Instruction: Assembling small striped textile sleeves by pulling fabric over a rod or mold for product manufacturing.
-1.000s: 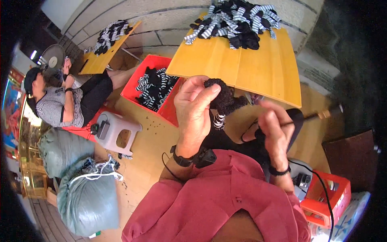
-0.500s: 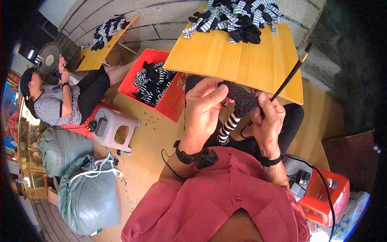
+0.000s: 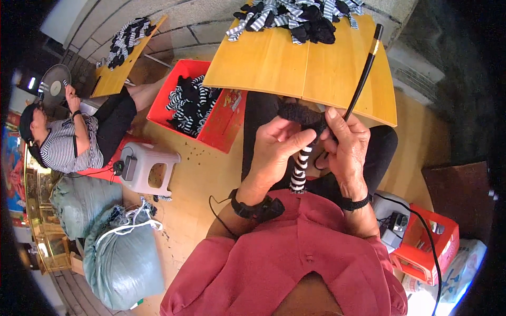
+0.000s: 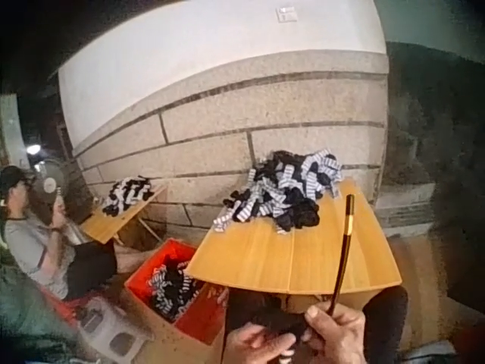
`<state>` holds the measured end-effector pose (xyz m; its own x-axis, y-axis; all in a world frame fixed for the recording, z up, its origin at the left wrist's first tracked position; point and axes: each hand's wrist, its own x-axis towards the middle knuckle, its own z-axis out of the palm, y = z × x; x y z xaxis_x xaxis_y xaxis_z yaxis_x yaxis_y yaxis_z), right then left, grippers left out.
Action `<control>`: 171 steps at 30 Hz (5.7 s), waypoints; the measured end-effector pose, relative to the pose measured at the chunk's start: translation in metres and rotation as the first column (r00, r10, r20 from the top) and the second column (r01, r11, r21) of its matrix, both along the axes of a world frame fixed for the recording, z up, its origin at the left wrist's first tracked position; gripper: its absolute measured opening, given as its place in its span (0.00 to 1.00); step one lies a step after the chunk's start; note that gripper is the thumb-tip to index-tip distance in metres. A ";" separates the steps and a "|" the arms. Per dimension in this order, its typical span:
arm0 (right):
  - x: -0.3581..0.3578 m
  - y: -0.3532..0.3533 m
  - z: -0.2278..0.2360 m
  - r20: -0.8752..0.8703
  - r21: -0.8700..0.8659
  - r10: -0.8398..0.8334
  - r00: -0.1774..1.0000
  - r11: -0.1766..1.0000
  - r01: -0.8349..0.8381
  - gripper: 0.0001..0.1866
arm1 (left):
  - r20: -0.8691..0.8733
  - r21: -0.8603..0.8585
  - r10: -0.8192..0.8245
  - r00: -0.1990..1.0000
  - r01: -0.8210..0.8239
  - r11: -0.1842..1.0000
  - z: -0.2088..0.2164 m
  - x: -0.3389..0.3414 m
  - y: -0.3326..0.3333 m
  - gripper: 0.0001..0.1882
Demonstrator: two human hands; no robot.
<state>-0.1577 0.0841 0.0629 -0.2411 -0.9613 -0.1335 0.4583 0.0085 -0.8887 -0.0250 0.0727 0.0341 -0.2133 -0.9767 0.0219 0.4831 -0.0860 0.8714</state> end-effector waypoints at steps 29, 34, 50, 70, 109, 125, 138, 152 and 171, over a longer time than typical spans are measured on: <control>-0.015 -0.104 -0.041 -0.185 0.138 0.052 0.981 0.990 -0.026 0.10 | 0.024 0.204 0.007 1.000 -0.012 0.979 0.009 0.078 -0.006 0.11; -0.017 -0.133 -0.027 -0.253 0.186 0.161 0.954 0.976 -0.116 0.13 | 0.049 0.075 0.559 0.828 -0.561 0.824 0.019 0.138 -0.042 0.12; -0.036 -0.302 -0.072 -0.988 0.032 0.038 0.151 0.999 -0.039 0.13 | 0.185 0.152 0.536 0.824 -0.563 0.813 -0.067 0.195 -0.126 0.11; -0.035 -0.285 -0.071 -0.941 0.269 0.254 -0.225 0.962 -0.038 0.17 | 0.096 0.082 0.363 0.927 -0.371 0.925 -0.045 0.151 -0.077 0.08; -0.023 -0.027 -0.071 -0.217 0.027 0.278 0.936 0.960 -0.278 0.17 | -0.617 0.259 -0.037 0.786 0.248 0.934 -0.039 0.003 -0.075 0.21; -0.080 -0.101 -0.108 -0.954 -0.295 -0.286 -0.087 0.948 0.119 0.07 | -0.622 0.329 0.060 0.781 0.191 0.925 -0.041 0.003 -0.068 0.23; -0.086 -0.123 -0.120 -0.874 -0.444 -0.405 -0.270 0.890 0.102 0.06 | -0.640 0.342 0.075 0.764 0.197 0.919 -0.037 0.004 -0.064 0.22; -0.016 0.008 -0.053 -0.435 -0.007 0.230 0.871 0.966 -0.259 0.10 | -0.635 0.309 0.064 0.770 0.177 0.934 -0.036 0.003 -0.062 0.20; -0.027 0.035 -0.059 -0.476 -0.075 -0.049 0.878 0.997 0.015 0.05 | 0.506 -0.105 -0.105 0.856 0.182 0.978 -0.010 -0.021 0.001 0.07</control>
